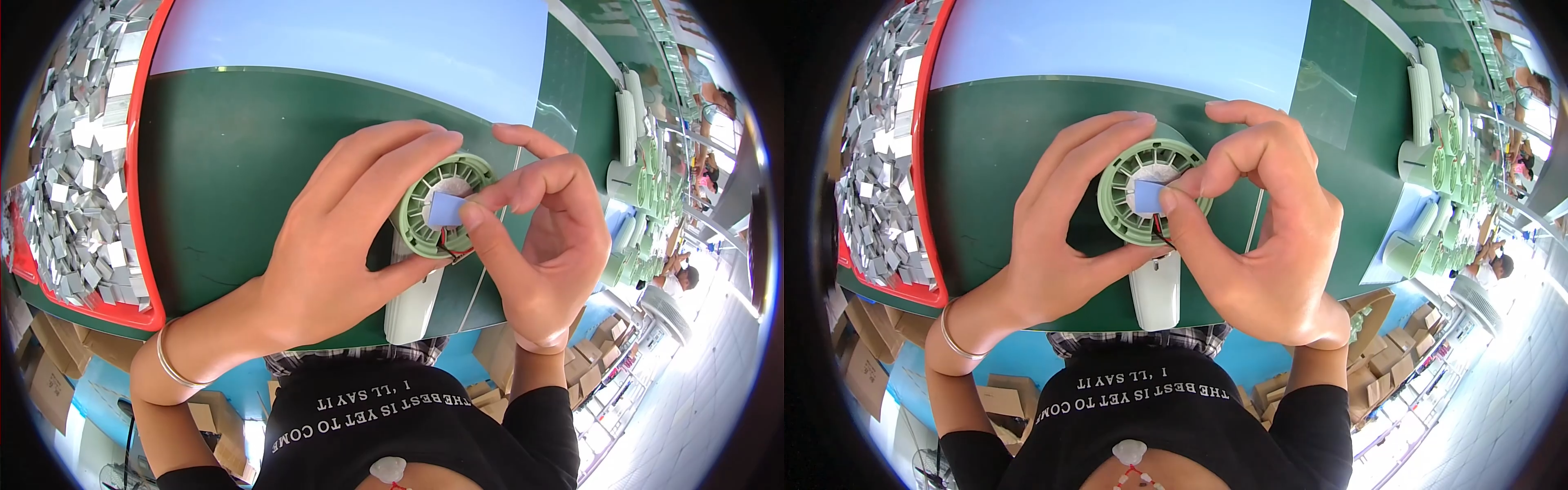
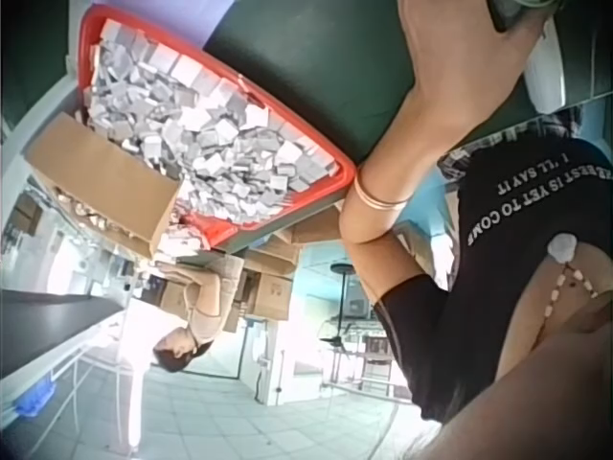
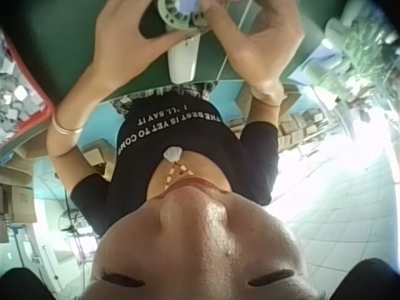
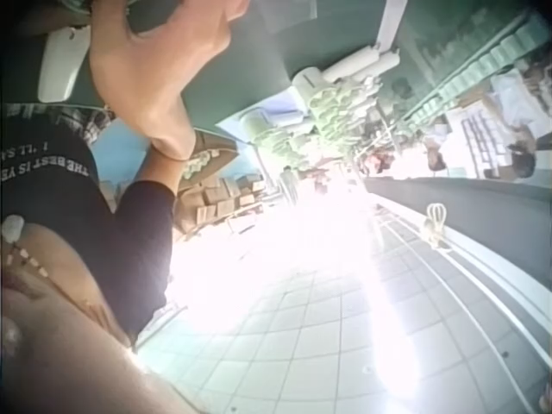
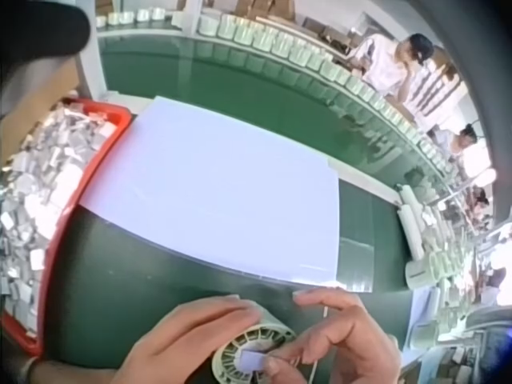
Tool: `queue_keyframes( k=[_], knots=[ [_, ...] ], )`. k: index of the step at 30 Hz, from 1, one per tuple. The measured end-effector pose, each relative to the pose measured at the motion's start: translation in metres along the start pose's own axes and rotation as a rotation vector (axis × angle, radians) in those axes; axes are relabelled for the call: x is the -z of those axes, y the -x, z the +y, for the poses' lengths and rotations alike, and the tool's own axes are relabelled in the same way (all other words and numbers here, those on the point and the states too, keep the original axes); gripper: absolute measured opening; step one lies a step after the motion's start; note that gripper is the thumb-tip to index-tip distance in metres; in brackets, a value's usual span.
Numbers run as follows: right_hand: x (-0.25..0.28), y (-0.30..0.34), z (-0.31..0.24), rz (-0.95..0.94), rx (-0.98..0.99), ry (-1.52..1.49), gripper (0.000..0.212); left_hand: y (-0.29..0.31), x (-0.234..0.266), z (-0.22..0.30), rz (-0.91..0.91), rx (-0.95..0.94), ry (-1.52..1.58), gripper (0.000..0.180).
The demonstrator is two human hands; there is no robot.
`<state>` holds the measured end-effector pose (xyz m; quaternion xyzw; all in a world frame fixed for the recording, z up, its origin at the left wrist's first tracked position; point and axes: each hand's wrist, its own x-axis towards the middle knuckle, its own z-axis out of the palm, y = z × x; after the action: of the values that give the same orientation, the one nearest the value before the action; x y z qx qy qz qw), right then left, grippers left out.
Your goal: The person assembles handheld fans by applying thermal pads, square electronic components, and round metal plates into the fan centers by hand, then passes the fans down the assembly line.
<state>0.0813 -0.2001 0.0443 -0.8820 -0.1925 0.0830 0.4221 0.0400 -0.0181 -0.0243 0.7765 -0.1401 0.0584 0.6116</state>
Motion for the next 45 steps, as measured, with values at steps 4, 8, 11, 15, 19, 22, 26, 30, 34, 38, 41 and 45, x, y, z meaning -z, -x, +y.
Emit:
queue_keyframes(
  k=[4,8,11,15,19,22,26,30,34,38,41,45],
  knots=[
    [0.000,0.000,0.001,0.007,0.001,-0.009,0.027,0.000,0.000,0.000,0.004,-0.002,-0.001,0.081],
    [0.001,0.001,0.001,-0.002,0.021,0.036,0.027,0.000,-0.001,0.001,0.004,0.003,-0.004,0.080],
    [0.001,0.002,-0.002,0.002,0.011,0.067,0.026,0.001,-0.001,0.001,-0.006,0.010,0.001,0.080],
    [-0.001,0.007,-0.001,0.001,0.059,0.163,0.024,0.001,-0.002,0.001,-0.011,0.010,0.000,0.080],
    [-0.002,0.006,0.003,0.008,0.237,0.268,0.028,0.001,-0.003,-0.001,-0.015,0.011,-0.015,0.081],
    [0.003,0.003,0.004,0.046,0.303,0.299,0.029,0.000,0.003,0.003,-0.007,0.023,-0.044,0.082],
    [0.003,0.006,0.017,0.282,0.215,0.064,0.027,0.009,0.020,0.024,0.099,-0.059,-0.132,0.082],
    [0.020,0.027,0.058,0.459,0.185,0.004,0.020,0.038,0.082,0.052,0.212,-0.044,-0.454,0.043],
    [0.024,0.039,0.089,0.455,0.087,-0.042,0.016,0.086,0.136,0.054,0.554,0.354,-0.904,0.028],
    [0.017,0.041,0.078,0.402,0.081,-0.138,0.014,0.117,0.183,0.056,0.704,0.342,-1.120,0.022],
    [0.016,0.043,0.065,0.383,0.098,-0.028,0.013,0.113,0.198,0.056,0.679,0.428,-0.991,0.018],
    [0.011,0.046,0.056,0.333,0.068,0.036,0.012,0.097,0.161,0.048,0.398,0.465,-1.092,0.013]
  ],
)
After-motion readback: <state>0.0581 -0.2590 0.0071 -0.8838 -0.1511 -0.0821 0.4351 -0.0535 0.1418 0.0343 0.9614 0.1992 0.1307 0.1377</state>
